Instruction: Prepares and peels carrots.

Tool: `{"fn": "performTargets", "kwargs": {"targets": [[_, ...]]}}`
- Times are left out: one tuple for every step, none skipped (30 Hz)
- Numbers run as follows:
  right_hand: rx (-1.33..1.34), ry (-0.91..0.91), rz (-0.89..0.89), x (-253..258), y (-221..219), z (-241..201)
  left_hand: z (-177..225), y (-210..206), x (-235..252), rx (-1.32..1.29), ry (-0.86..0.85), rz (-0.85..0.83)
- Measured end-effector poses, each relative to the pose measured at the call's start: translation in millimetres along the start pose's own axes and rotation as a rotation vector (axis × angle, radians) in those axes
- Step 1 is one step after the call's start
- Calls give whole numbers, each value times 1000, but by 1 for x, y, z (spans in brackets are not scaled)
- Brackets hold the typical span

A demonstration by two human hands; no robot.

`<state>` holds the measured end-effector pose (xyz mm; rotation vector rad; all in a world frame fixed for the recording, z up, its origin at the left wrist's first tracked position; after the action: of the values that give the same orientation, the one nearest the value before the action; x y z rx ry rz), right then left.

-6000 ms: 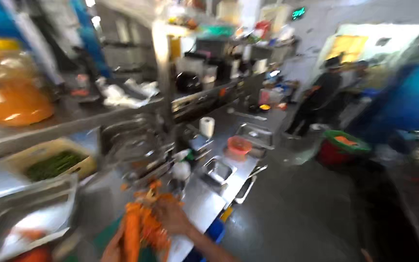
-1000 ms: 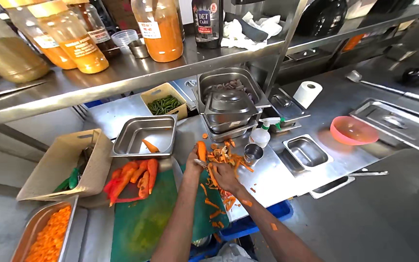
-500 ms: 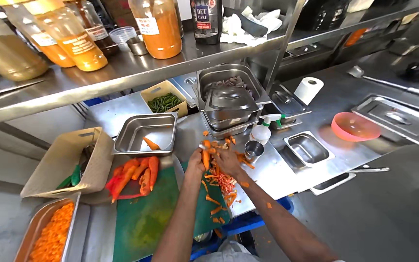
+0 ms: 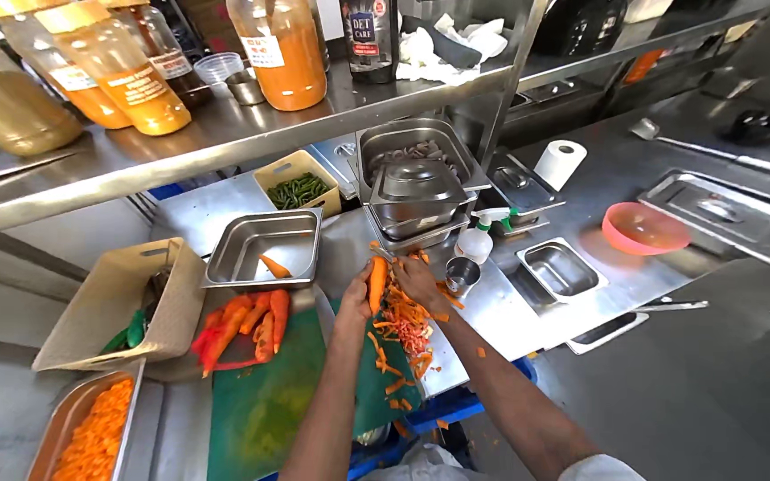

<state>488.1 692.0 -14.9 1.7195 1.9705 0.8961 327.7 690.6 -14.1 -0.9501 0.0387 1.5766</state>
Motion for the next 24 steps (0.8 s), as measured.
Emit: {"fn": "performTargets", "kwargs": {"targets": [[-21,29,-12,-8,-5,3,0,-2,0,-39,-5,35],[-38,39,-54,-14,-11,3,1,-3,1,-92,-20,67],[-57,17,-114,-19,-19,0,1,-2,4,-137,-35,90],[-46,-17,-171,-28,-26,-4,0,2,9,-163,-48,92],[8,-46,-214,-38,-32,-4,0,6,14,-188,-49,80],[70,-50,-222,-44,-37,-2,2,8,19,-188,-44,74],[130,-60,-219,-48,-38,-1,4,11,22,-174,-35,66],[180,-96,-217,-48,-37,0,6,13,22,-158,-36,69],[213,-136,-204,-43,-31,-1,7,15,19,-136,-45,71],[219,-163,-178,-36,-24,-2,7,15,16,-101,-59,63],[203,-163,-133,-25,-19,1,8,14,13,-64,-72,50],[183,-155,-93,-15,-14,3,8,14,9,-28,-73,24],[156,-150,-80,-6,-8,3,7,13,7,0,-60,2],[113,-138,-79,4,-5,6,5,12,6,21,-45,-13],[57,-118,-76,16,-9,13,3,10,5,31,-30,-25],[20,-87,-65,21,-12,17,2,8,4,23,-22,-33],[11,-47,-37,18,-15,17,1,7,3,-6,-20,-38],[17,-8,-11,8,-16,14,1,5,1,-40,-23,-28],[8,14,-13,-2,-20,14,2,4,-1,-73,-38,-11],[-14,26,-42,-11,-25,13,3,3,-1,-105,-55,17],[-16,30,-93,-22,-29,9,3,4,0,-139,-65,50],[-11,18,-164,-34,-35,7,3,6,2,-155,-64,81],[13,7,-203,-43,-39,7,3,6,5,-162,-61,91],[42,-5,-203,-46,-41,8,3,6,8,-158,-58,84]]}}
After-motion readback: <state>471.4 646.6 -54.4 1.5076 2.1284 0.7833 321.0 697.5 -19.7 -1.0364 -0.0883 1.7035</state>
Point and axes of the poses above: each hand's wrist, its own x-axis towards the middle knuckle, its own y-axis out of the back of the hand, z = x × y, the point moved 1 cm from there along x, towards the middle knuckle, and after that the axes turned 1 degree about -x, right-handed, at the moved point
